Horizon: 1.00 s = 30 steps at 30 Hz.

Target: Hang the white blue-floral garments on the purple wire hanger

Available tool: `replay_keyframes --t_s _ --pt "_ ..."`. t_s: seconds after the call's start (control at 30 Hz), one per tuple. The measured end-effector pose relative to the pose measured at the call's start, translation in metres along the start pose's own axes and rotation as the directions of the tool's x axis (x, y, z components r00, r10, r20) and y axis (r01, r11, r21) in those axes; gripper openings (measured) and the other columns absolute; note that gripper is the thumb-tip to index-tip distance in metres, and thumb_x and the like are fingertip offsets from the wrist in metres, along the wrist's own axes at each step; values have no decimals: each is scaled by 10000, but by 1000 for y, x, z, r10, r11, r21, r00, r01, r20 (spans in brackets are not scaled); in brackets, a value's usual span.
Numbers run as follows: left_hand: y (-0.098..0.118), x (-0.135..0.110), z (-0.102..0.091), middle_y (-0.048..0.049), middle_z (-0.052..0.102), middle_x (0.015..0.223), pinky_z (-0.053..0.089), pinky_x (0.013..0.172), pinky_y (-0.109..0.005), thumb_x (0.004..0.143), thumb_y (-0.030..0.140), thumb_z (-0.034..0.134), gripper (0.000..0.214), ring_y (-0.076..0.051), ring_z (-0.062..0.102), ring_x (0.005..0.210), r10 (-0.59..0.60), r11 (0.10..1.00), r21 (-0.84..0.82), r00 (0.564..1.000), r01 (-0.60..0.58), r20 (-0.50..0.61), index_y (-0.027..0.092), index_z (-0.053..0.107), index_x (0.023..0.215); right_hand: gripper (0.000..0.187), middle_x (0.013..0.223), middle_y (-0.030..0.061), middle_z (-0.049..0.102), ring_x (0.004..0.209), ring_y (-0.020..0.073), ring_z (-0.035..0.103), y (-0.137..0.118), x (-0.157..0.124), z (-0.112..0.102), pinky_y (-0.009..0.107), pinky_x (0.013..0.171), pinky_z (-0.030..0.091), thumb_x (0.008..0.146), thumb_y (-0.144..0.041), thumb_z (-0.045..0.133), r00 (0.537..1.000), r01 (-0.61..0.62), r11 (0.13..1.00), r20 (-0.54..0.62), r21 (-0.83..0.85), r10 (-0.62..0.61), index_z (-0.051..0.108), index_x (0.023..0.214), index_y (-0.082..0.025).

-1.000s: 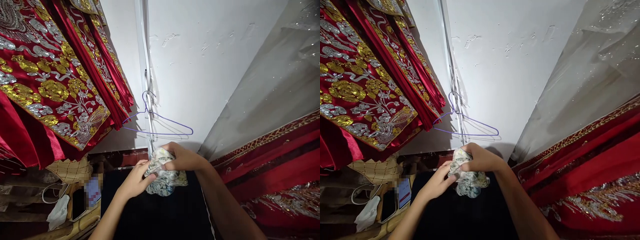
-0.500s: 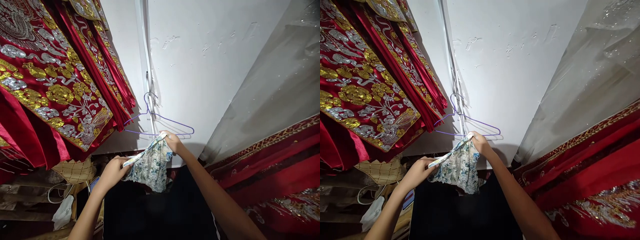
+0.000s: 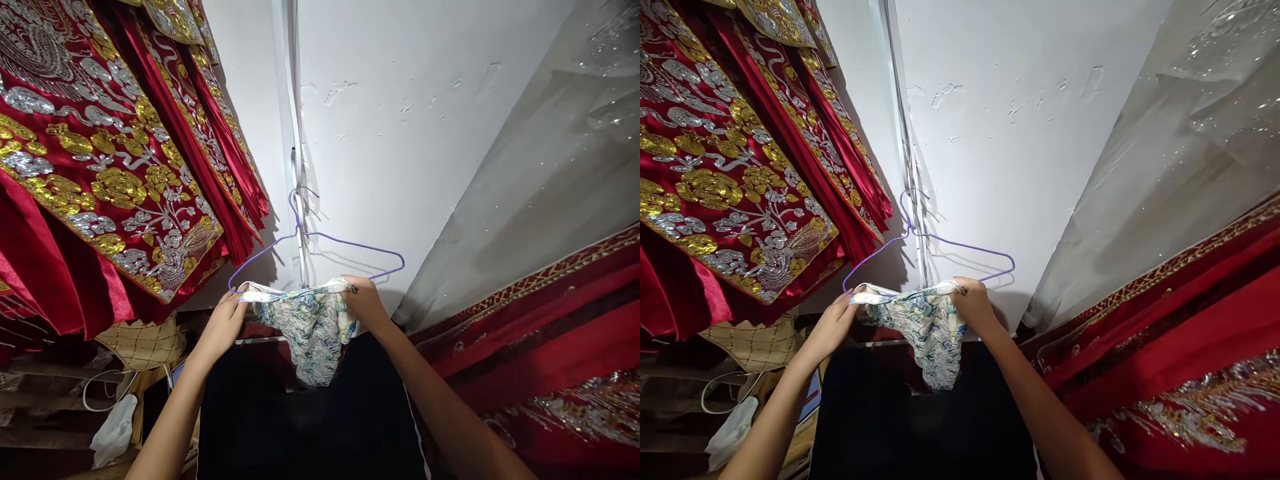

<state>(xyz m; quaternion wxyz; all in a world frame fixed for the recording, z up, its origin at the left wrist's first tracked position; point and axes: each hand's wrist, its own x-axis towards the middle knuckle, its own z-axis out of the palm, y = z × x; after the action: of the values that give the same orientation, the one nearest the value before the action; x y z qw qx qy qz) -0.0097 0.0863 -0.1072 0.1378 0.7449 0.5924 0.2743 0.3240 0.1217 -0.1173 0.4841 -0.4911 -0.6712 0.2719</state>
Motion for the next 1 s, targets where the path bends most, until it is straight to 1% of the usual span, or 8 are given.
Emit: replay_keyframes --t_s 0.1,0.2,0.27,0.4,0.53,0.73,0.87,1.0 --pt "-9 2 6 -57 571 1451 339 1174 -464 1002 431 347 461 -285 435 1416 -30 1000 -7 1000 30 -2 223 699 1215 197 575 -47 229 564 112 233 -1 -2 3 276 516 183 641 -186 456 996 -8 999 -87 -44 4 274 574 -223" --pt "-21 -2 10 -52 569 1452 351 1165 -468 966 419 419 397 -312 427 1420 -63 998 10 998 63 26 214 746 1058 45 568 -54 296 545 117 277 0 -7 7 264 505 212 636 -184 478 987 -56 997 -154 -46 49 451 632 -219" --pt "-23 -4 8 -53 568 1452 337 1173 -476 954 411 429 395 -325 420 1423 -81 996 22 996 82 -43 210 740 1089 182 571 -59 363 526 125 323 -1 -11 12 258 504 245 641 -174 478 987 -87 995 -142 -50 79 579 787 -215" --pt "-16 4 -2 -63 595 1424 351 1161 -444 951 408 426 435 -316 478 1379 -97 995 5 969 101 -227 211 691 1234 325 607 -46 460 552 140 412 -2 -19 20 252 541 298 653 -143 443 995 -64 992 -79 -113 55 618 917 -217" --pt "-13 14 -8 -81 690 1287 437 1058 -410 946 436 411 442 -324 572 1278 -161 987 -1 972 163 -170 224 713 1189 310 600 -47 478 567 139 434 -4 -22 22 244 560 315 633 -129 463 995 -46 984 -90 -175 31 620 886 -216" --pt "-25 11 1 -106 752 897 497 800 -344 950 470 344 473 -295 693 898 -217 971 78 967 228 -132 178 713 900 569 729 -25 621 554 139 483 -11 -27 40 241 569 338 717 -128 456 981 -23 989 186 -148 51 602 1250 -266" --pt "-33 6 1 -112 752 949 488 812 -342 956 446 341 444 -291 686 928 -185 976 84 970 200 -155 186 698 910 395 617 -26 545 536 157 445 -16 -16 64 261 553 296 795 -156 432 989 -17 985 139 -170 41 644 1115 -247" --pt "-38 -1 -4 -130 738 1082 493 890 -372 960 447 361 438 -303 668 1051 -137 986 65 974 151 -179 183 706 1012 336 713 12 617 623 183 514 -16 1 86 271 607 351 825 -181 452 996 -12 998 93 -66 19 653 1090 -230"
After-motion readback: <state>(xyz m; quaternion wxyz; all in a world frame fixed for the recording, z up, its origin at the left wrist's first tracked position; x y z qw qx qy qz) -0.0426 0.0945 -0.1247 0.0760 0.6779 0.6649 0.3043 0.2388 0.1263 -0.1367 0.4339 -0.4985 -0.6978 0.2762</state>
